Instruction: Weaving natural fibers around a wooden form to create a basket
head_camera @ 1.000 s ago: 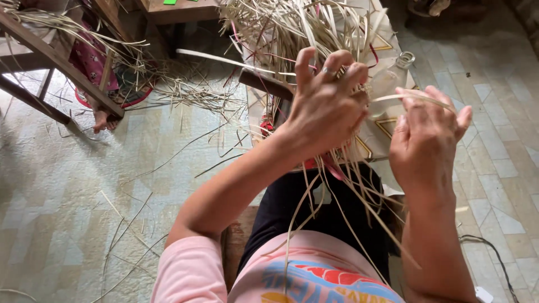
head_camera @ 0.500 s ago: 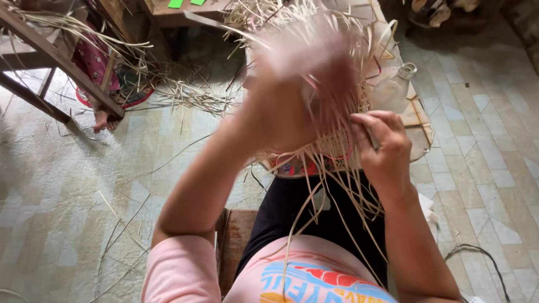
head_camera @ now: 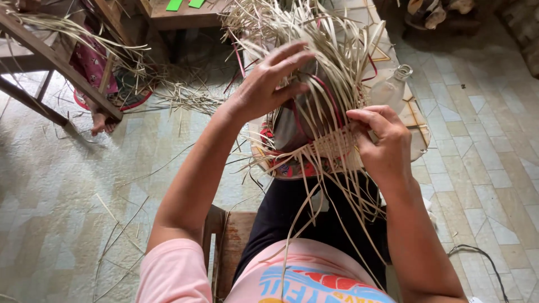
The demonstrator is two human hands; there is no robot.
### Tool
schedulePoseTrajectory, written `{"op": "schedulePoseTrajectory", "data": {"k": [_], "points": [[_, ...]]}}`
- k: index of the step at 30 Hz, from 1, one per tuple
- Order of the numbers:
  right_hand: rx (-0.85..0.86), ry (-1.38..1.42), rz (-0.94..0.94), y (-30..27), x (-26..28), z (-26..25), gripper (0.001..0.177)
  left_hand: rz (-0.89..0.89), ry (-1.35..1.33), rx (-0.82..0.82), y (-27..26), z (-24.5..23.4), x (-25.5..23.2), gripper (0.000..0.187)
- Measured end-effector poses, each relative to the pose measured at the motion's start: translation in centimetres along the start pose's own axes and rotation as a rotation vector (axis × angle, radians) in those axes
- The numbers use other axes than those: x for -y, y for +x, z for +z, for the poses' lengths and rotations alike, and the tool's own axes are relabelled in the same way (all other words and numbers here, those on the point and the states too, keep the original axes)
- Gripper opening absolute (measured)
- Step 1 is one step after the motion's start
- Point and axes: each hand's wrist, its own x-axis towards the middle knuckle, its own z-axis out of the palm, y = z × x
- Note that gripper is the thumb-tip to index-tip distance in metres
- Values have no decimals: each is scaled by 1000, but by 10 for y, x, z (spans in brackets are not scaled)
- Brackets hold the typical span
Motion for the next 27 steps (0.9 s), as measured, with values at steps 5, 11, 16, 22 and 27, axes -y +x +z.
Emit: {"op": "schedulePoseTrajectory", "data": {"k": [5, 11, 16, 22, 27], "points": [[-57, -14, -211, -15, 3, 13, 26, 10, 354, -529, -20, 8, -41, 45], [-6, 0, -342, -18, 30, 25, 19, -185, 460, -367, -78, 19, -132, 11], [48, -103, -558, -9, 24, 37, 17, -297, 391, -239, -90, 31, -142, 15], [113, -172, -580, -6, 21, 43, 15, -477, 386, -314, -96, 53, -143, 23], [170, -334, -566, -3, 30, 40, 14, -552, 423, -357, -101, 48, -136, 19]]}}
